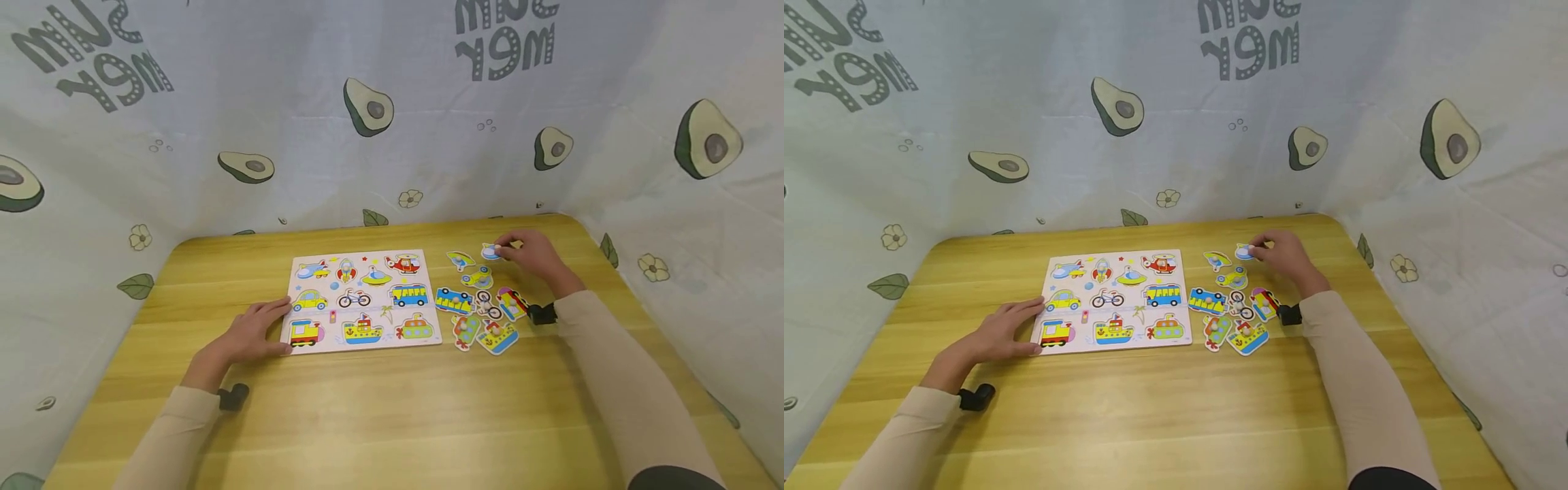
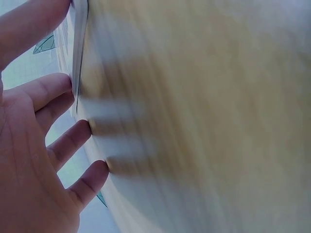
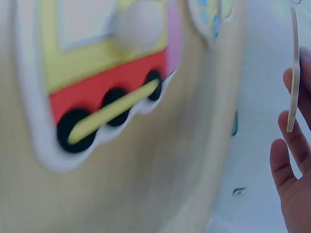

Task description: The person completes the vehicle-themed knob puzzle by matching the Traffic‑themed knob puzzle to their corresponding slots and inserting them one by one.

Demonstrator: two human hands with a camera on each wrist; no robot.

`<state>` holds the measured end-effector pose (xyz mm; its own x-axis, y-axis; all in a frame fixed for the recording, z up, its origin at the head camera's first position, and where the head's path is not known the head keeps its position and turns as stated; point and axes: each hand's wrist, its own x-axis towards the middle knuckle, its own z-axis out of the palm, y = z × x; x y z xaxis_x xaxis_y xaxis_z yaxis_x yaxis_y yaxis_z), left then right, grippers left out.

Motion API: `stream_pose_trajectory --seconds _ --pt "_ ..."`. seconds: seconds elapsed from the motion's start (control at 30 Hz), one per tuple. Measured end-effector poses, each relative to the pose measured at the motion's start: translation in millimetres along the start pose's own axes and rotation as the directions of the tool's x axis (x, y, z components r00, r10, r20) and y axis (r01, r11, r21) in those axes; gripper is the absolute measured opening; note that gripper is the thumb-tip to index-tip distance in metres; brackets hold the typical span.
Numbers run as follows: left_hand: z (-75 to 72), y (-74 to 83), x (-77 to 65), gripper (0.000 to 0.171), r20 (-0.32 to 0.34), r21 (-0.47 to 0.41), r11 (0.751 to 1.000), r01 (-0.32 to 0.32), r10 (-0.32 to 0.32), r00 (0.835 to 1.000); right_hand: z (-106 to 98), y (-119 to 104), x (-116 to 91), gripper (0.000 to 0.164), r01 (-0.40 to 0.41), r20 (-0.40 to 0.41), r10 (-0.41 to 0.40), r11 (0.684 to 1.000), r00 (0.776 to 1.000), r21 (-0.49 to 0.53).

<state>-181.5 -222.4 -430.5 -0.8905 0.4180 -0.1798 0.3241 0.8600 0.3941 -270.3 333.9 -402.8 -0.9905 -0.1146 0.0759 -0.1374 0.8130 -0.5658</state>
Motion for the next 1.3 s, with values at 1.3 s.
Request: stream_pose_trajectory --seconds 1.3 --pt "-5.2 5.5 -0.8 0.090 0.063 -0.027 0.999 0.035 -0.034 0.997 86 -137 47 0.014 0.146 0.146 -0.162 0.983 0.976 0.113"
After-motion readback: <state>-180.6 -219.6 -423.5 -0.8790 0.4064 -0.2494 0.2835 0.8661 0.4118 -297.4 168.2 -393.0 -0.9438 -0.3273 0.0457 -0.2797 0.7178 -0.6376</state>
